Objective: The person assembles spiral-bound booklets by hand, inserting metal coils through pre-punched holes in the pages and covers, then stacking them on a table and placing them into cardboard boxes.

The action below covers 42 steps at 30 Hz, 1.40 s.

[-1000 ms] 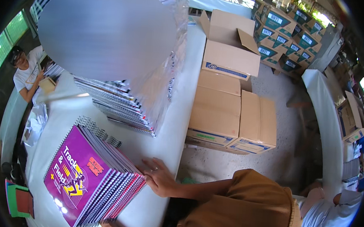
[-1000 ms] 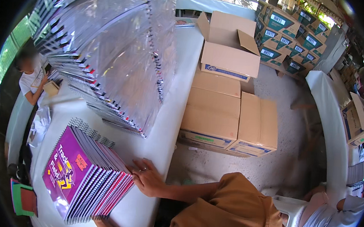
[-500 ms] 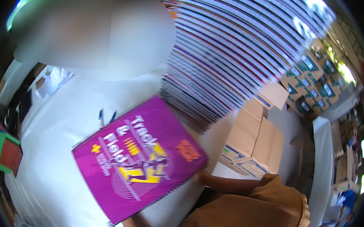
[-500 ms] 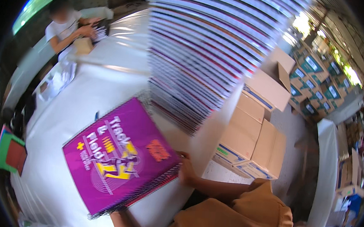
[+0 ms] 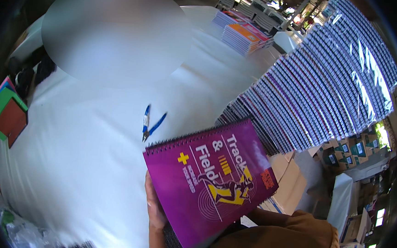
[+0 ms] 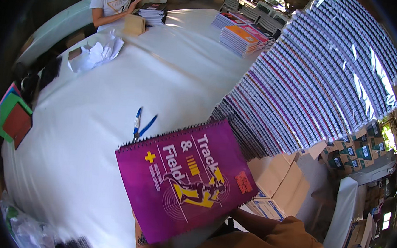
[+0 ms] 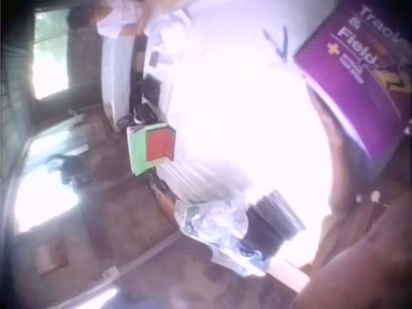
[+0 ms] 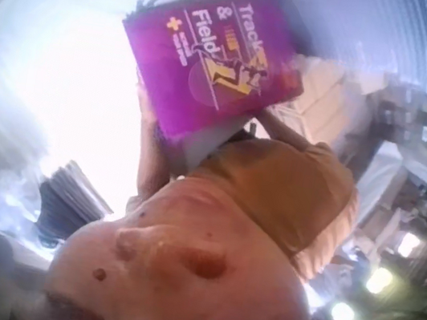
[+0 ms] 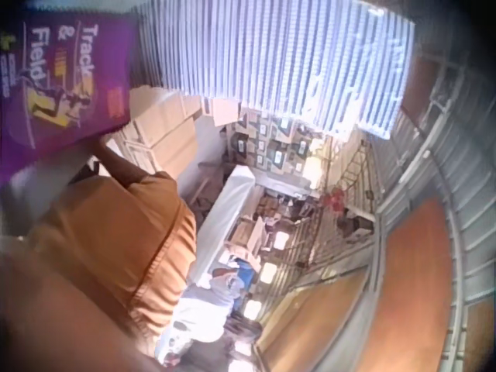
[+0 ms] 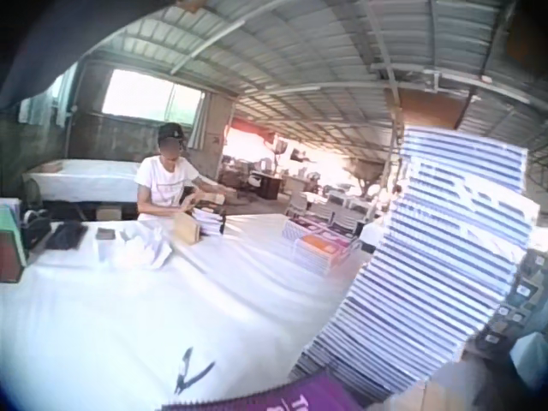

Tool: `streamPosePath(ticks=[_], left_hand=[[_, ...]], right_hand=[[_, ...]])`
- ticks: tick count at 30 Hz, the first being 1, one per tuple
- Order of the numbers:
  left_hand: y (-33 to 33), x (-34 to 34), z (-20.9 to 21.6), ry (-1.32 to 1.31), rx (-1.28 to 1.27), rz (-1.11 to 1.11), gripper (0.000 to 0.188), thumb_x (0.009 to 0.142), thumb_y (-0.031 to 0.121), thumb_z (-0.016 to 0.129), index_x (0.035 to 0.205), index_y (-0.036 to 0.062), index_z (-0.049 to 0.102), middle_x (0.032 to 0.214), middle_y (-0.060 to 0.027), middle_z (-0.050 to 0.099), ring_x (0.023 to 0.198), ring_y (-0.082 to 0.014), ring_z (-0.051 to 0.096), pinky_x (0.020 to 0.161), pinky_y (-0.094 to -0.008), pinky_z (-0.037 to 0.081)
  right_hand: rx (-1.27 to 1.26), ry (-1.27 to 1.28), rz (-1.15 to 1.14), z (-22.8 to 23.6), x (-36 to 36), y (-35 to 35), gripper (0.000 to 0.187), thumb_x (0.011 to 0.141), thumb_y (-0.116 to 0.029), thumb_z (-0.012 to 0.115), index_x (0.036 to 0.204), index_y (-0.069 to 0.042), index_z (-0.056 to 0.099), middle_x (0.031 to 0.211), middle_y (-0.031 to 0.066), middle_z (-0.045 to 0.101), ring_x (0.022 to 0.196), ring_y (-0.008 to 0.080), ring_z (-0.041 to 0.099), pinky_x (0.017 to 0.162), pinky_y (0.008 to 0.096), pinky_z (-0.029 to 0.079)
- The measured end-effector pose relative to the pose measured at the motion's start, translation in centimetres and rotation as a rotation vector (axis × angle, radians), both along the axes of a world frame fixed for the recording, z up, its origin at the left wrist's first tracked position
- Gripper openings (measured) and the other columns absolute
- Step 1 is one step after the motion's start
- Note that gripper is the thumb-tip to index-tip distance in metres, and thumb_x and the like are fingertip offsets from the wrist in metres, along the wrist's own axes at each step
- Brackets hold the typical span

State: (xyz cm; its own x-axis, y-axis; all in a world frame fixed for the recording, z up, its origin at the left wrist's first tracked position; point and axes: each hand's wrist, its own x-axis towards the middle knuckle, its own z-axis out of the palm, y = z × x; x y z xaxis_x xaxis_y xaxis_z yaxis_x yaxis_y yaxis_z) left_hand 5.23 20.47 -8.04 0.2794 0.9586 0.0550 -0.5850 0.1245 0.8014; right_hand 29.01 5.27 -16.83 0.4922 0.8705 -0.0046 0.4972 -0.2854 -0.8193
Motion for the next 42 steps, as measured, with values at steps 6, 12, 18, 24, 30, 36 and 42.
streamPosePath(ticks=[6, 12, 18, 24, 30, 36, 42], left_hand=[[-0.5, -1.8, -7.0, -0.537, -0.094, -0.25, 0.088, 0.08, 0.071, 0.039, 0.139, 0.0063, 0.027, 0.135, -0.0132, 0.04, 0.12, -0.0262, 0.044, 0.096, -0.0401, 0.041], [-1.2, -2.5, -2.4, 0.098, -0.252, -0.06, 0.083, 0.08, 0.071, 0.038, 0.136, 0.0094, 0.034, 0.132, -0.0117, 0.044, 0.119, -0.0306, 0.044, 0.1, -0.0453, 0.037], [-2.1, -1.8, -1.0, 0.08, -0.057, 0.013, 0.076, 0.089, 0.063, 0.029, 0.135, 0.0033, 0.034, 0.131, -0.0138, 0.045, 0.118, -0.0283, 0.046, 0.099, -0.0418, 0.038], [-2.3, -2.9, -1.8, -0.047, -0.111, -0.132, 0.069, 0.089, 0.059, 0.033, 0.132, 0.0046, 0.038, 0.129, -0.0139, 0.047, 0.115, -0.0313, 0.048, 0.099, -0.0459, 0.039], [-5.3, -2.1, -1.8, 0.035, -0.197, -0.045, 0.054, 0.091, 0.048, 0.036, 0.119, 0.0053, 0.052, 0.115, -0.0107, 0.058, 0.103, -0.0259, 0.057, 0.09, -0.0413, 0.046], [-9.5, -4.5, -4.3, 0.071, -0.284, -0.079, 0.062, 0.089, 0.055, 0.034, 0.121, 0.0045, 0.051, 0.119, -0.0127, 0.056, 0.108, -0.0283, 0.054, 0.094, -0.0451, 0.043], [-10.4, -6.4, -2.5, 0.287, -0.226, 0.246, 0.054, 0.094, 0.048, 0.032, 0.117, 0.0044, 0.054, 0.109, -0.0101, 0.06, 0.102, -0.0195, 0.055, 0.092, -0.0346, 0.041]], right_hand=[[0.169, 0.201, -0.029, -2.3, 2.5, 0.1, 0.044, 0.092, -0.023, 0.033, 0.129, -0.003, 0.042, 0.127, 0.015, 0.05, 0.122, 0.0226, 0.041, 0.101, 0.0364, 0.029], [0.503, 0.964, 0.167, 4.3, 1.4, 6.3, 0.055, 0.095, -0.041, 0.028, 0.133, -0.001, 0.036, 0.13, 0.0118, 0.046, 0.122, 0.0206, 0.04, 0.103, 0.0351, 0.029], [0.488, 1.162, 0.321, 7.0, 0.8, 7.3, 0.064, 0.094, -0.052, 0.025, 0.136, -0.003, 0.032, 0.136, 0.0079, 0.041, 0.124, 0.0202, 0.039, 0.104, 0.0351, 0.029], [0.413, 1.237, 0.393, 7.3, -0.1, 7.8, 0.065, 0.095, -0.053, 0.022, 0.138, -0.006, 0.031, 0.135, 0.0052, 0.042, 0.122, 0.0182, 0.041, 0.104, 0.0333, 0.03], [0.42, 1.107, 0.441, 5.3, 0.6, 5.6, 0.057, 0.097, -0.047, 0.023, 0.138, -0.008, 0.031, 0.133, 0.0041, 0.043, 0.121, 0.0164, 0.042, 0.103, 0.0327, 0.031], [0.438, 1.091, 0.531, 2.5, -0.1, 1.1, 0.054, 0.097, -0.041, 0.024, 0.14, -0.009, 0.025, 0.135, 0.006, 0.039, 0.122, 0.0184, 0.041, 0.103, 0.0353, 0.032], [0.437, 1.159, 0.499, 7.3, -1.6, -0.8, 0.052, 0.097, -0.038, 0.023, 0.134, -0.004, 0.035, 0.131, 0.0101, 0.045, 0.12, 0.0225, 0.045, 0.1, 0.0367, 0.035]])
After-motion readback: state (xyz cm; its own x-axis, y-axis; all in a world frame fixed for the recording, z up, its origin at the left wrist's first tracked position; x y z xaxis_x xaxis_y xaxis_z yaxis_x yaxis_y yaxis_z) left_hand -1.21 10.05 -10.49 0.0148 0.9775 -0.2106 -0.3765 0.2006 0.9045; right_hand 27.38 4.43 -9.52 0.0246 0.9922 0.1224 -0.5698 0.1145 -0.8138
